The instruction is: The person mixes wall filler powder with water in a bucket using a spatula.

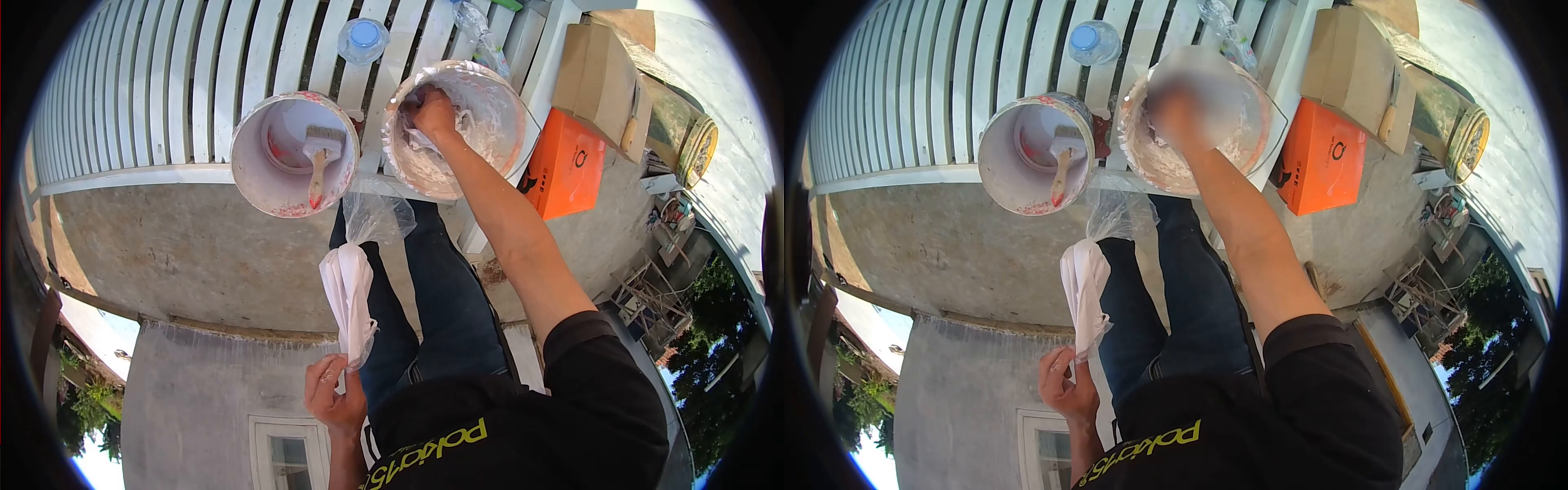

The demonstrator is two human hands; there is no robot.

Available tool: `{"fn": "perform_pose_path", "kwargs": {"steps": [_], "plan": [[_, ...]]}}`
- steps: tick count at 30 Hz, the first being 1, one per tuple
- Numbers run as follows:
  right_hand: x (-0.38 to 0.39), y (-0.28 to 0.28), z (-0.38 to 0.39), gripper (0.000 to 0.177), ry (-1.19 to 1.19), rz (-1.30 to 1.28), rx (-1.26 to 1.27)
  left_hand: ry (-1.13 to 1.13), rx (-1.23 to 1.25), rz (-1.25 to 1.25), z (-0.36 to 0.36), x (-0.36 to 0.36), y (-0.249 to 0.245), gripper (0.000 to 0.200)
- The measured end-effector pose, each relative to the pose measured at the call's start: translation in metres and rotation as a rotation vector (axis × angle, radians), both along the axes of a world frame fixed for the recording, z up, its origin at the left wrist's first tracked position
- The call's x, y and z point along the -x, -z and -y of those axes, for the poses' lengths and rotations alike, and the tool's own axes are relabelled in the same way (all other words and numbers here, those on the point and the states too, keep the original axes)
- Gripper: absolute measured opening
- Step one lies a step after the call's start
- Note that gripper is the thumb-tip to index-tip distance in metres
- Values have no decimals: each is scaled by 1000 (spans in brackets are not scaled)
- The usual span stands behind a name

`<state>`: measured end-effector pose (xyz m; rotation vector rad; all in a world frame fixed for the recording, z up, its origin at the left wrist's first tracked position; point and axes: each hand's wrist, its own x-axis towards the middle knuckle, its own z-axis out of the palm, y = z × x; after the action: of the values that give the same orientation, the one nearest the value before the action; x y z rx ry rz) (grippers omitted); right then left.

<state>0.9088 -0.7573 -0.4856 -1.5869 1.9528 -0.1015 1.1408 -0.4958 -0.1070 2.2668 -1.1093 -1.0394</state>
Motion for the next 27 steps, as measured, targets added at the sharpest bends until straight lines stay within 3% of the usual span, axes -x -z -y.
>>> {"fn": "perform_pose_path", "kwargs": {"steps": [5,8,14,17,21,27], "plan": [[-3,1,10,43,5,-61,-89,47,63,41,-4,-4,6,16],[-3,-9,19,42,-24,28,-219,49,54,49,-7,-6,6,17],[3,-20,13,33,-22,161,-181,53,48,71,-6,-8,6,17],[9,-22,13,32,-128,172,-158,54,50,74,-5,-9,7,17],[29,-29,20,31,487,679,-241,48,62,65,-5,-8,6,17],[39,-137,17,31,662,1016,-529,29,85,36,-4,-5,8,17]]}}
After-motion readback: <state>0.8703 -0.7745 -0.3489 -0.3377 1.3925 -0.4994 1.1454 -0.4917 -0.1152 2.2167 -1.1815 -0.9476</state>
